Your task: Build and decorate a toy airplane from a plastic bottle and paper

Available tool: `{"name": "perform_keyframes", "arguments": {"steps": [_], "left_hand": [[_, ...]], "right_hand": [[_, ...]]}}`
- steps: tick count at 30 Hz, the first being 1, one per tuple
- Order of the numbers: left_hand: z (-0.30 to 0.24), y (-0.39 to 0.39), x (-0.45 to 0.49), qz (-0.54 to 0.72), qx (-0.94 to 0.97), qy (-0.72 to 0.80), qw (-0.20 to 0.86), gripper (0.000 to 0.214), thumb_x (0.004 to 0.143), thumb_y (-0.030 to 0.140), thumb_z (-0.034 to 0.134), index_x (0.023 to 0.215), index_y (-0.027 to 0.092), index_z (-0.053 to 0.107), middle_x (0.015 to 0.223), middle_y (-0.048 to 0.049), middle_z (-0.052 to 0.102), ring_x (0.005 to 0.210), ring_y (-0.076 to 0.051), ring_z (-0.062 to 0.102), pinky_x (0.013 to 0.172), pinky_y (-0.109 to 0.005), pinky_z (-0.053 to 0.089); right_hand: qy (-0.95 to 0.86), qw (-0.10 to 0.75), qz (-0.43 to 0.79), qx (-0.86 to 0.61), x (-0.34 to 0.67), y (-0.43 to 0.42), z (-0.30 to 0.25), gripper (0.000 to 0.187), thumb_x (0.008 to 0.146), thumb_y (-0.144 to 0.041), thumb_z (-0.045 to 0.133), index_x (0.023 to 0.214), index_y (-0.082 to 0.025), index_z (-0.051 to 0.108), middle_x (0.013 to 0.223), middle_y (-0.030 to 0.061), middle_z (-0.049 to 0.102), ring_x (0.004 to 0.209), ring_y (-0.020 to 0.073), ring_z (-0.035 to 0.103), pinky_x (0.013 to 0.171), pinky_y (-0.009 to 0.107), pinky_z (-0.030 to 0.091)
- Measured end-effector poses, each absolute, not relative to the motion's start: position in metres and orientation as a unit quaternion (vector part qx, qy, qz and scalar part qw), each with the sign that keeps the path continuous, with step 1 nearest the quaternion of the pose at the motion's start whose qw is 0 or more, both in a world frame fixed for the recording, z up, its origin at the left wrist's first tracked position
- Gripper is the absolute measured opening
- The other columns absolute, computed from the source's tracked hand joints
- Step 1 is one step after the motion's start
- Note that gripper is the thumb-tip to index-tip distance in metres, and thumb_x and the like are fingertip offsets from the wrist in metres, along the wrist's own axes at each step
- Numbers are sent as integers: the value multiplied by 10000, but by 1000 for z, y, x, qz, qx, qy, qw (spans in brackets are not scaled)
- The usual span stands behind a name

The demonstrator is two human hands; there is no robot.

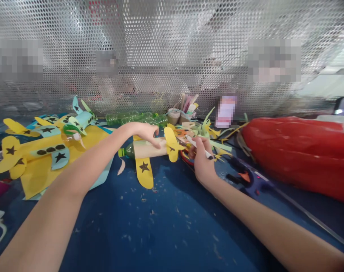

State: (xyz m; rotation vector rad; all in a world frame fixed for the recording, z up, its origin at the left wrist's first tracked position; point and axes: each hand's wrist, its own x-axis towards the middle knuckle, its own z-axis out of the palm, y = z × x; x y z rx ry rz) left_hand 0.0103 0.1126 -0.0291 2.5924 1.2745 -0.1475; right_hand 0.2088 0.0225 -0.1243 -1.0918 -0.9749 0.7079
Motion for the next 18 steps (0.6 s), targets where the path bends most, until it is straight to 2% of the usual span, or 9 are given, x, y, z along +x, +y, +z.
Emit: {"name": "perform_keyframes", "arguments": {"steps": [3, 7, 13, 18], "left_hand": [[-21, 115, 19, -109, 889, 424, 136, 780, 507, 643, 711, 1153, 212, 636, 1110, -105, 681, 841, -258, 635, 661, -303, 467], [-15, 119, 27, -157, 887, 398, 171, 751, 543, 643, 696, 1174, 238, 650, 1104, -86, 700, 899, -259, 644, 703, -296, 477], [-22, 124, 28, -144, 893, 381, 190, 713, 535, 592, 727, 1164, 259, 672, 1177, -75, 679, 959, -274, 640, 771, -312, 482], [-24, 121, 26, -137, 910, 363, 148, 734, 569, 628, 692, 1201, 257, 651, 1212, -91, 658, 996, -285, 627, 801, -321, 473]], "right_hand": [[-421, 693, 322, -489, 208, 23, -123, 325, 777, -568, 590, 786, -257, 498, 522, -72, 394, 457, 111, 357, 441, 265, 287], [-423, 691, 324, -488, 207, 23, -122, 331, 772, -577, 590, 791, -261, 495, 522, -72, 394, 453, 113, 351, 436, 268, 288], [-449, 683, 313, -483, 207, 21, -123, 322, 812, -582, 540, 799, -265, 483, 506, -73, 377, 451, 117, 344, 438, 270, 283], [-445, 683, 329, -476, 207, 22, -122, 356, 798, -621, 542, 793, -269, 490, 540, -53, 412, 456, 129, 362, 437, 292, 306]]}}
